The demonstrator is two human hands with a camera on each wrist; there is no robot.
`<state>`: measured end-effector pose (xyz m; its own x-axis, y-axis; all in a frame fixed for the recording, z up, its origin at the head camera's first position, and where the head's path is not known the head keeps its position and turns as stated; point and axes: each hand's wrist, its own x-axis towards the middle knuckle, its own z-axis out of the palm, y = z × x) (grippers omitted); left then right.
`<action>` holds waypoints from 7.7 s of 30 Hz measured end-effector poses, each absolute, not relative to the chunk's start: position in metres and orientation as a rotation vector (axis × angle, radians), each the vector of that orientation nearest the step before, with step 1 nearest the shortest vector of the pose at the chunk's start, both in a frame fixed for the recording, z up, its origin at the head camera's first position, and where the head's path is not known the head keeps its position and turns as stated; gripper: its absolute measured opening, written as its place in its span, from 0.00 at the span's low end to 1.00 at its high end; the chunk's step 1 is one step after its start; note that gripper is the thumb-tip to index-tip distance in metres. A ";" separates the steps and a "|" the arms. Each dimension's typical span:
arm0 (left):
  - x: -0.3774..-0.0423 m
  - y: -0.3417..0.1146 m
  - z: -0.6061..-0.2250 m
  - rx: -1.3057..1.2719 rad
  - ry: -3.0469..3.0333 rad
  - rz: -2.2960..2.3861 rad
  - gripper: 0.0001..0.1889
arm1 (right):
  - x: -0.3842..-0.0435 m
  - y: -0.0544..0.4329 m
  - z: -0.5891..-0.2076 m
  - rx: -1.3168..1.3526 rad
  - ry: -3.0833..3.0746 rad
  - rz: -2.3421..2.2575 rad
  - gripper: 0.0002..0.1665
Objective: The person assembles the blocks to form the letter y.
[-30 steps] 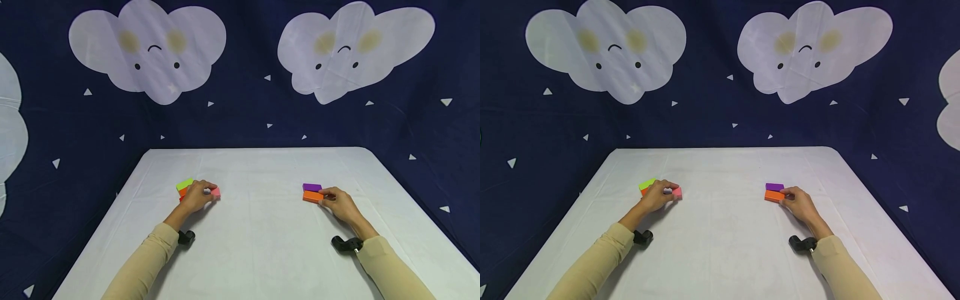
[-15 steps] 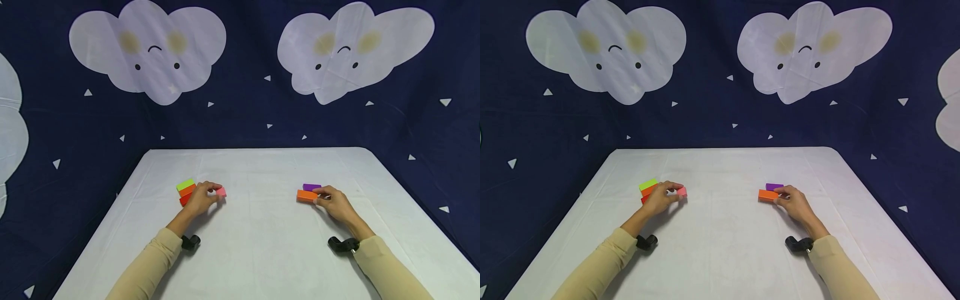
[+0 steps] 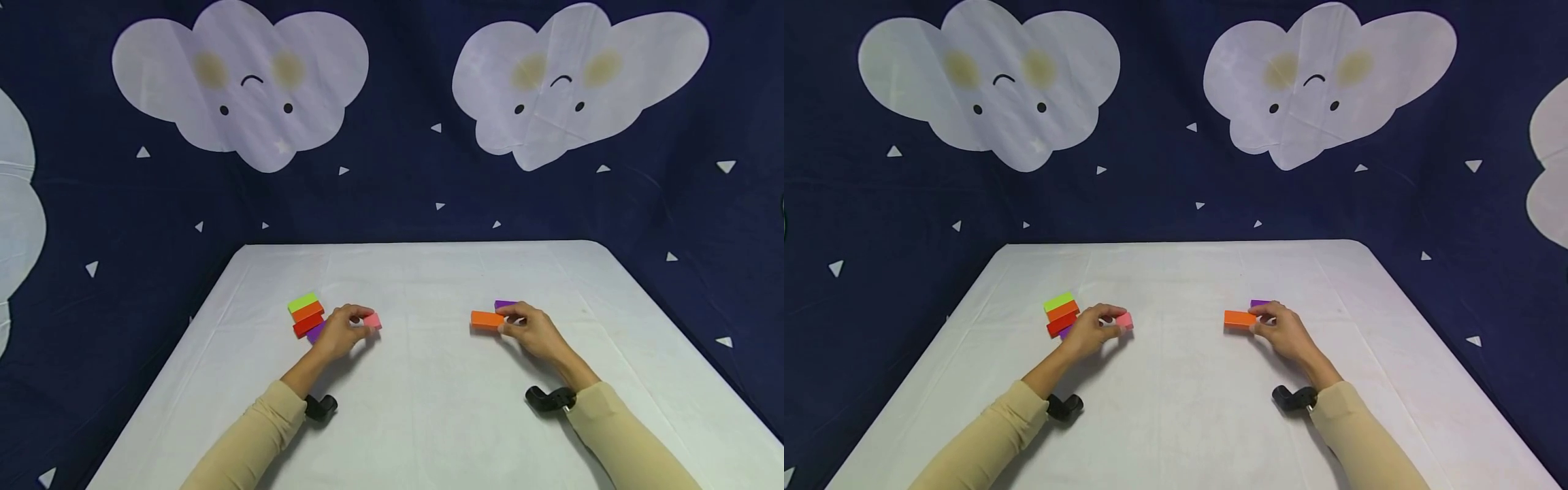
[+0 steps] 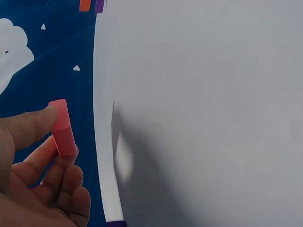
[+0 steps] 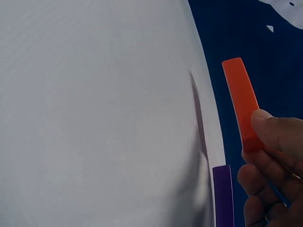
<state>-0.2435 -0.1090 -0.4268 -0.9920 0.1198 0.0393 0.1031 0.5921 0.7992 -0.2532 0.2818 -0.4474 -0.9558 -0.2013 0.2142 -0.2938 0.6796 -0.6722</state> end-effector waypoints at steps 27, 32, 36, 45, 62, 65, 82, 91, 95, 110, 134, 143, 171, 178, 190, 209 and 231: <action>-0.226 -0.068 -0.436 0.255 2.718 1.469 0.15 | -0.259 0.253 -0.448 0.595 -2.741 1.320 0.17; -0.224 -0.065 -0.437 0.281 2.712 1.479 0.15 | -0.259 0.247 -0.448 0.593 -2.762 1.327 0.18; -0.223 -0.062 -0.437 0.288 2.711 1.474 0.15 | -0.261 0.242 -0.448 0.608 -2.772 1.340 0.18; -0.224 -0.057 -0.438 0.257 2.715 1.455 0.15 | -0.265 0.233 -0.447 0.665 -2.786 1.314 0.17; -0.229 -0.050 -0.438 0.298 2.774 1.350 0.15 | -0.278 0.219 -0.450 0.728 -2.861 1.256 0.17; -0.230 -0.048 -0.439 0.311 2.794 1.327 0.15 | -0.279 0.215 -0.450 0.739 -2.874 1.246 0.17; -0.234 -0.042 -0.446 0.314 2.788 1.377 0.15 | -0.284 0.209 -0.456 0.828 -2.855 1.252 0.17; -0.233 -0.041 -0.448 0.319 2.795 1.389 0.16 | -0.285 0.206 -0.456 0.819 -2.884 1.250 0.17; -0.232 -0.041 -0.448 0.345 2.832 1.339 0.16 | -0.285 0.205 -0.456 0.822 -2.885 1.232 0.18; -0.235 -0.043 -0.447 0.333 2.787 1.352 0.18 | -0.284 0.204 -0.455 0.781 -2.907 1.225 0.22; -0.239 -0.067 -0.443 0.483 2.678 1.412 0.20 | -0.261 0.192 -0.455 0.469 -2.822 1.110 0.26; -0.245 -0.072 -0.443 0.555 2.611 1.380 0.20 | -0.256 0.187 -0.456 0.335 -2.847 1.088 0.27; -0.246 -0.064 -0.448 0.583 2.631 1.297 0.16 | -0.252 0.175 -0.458 0.319 -2.794 1.084 0.21; -0.244 -0.060 -0.449 0.609 2.663 1.330 0.17 | -0.255 0.175 -0.458 0.327 -2.838 1.070 0.21; -0.241 -0.053 -0.451 0.606 2.698 1.346 0.18 | -0.260 0.173 -0.457 0.378 -2.833 1.058 0.22; -0.237 -0.044 -0.450 0.505 2.730 1.356 0.17 | -0.264 0.170 -0.457 0.431 -2.815 1.043 0.22; -0.236 -0.040 -0.450 0.545 2.763 1.379 0.16 | -0.266 0.169 -0.456 0.456 -2.836 1.047 0.21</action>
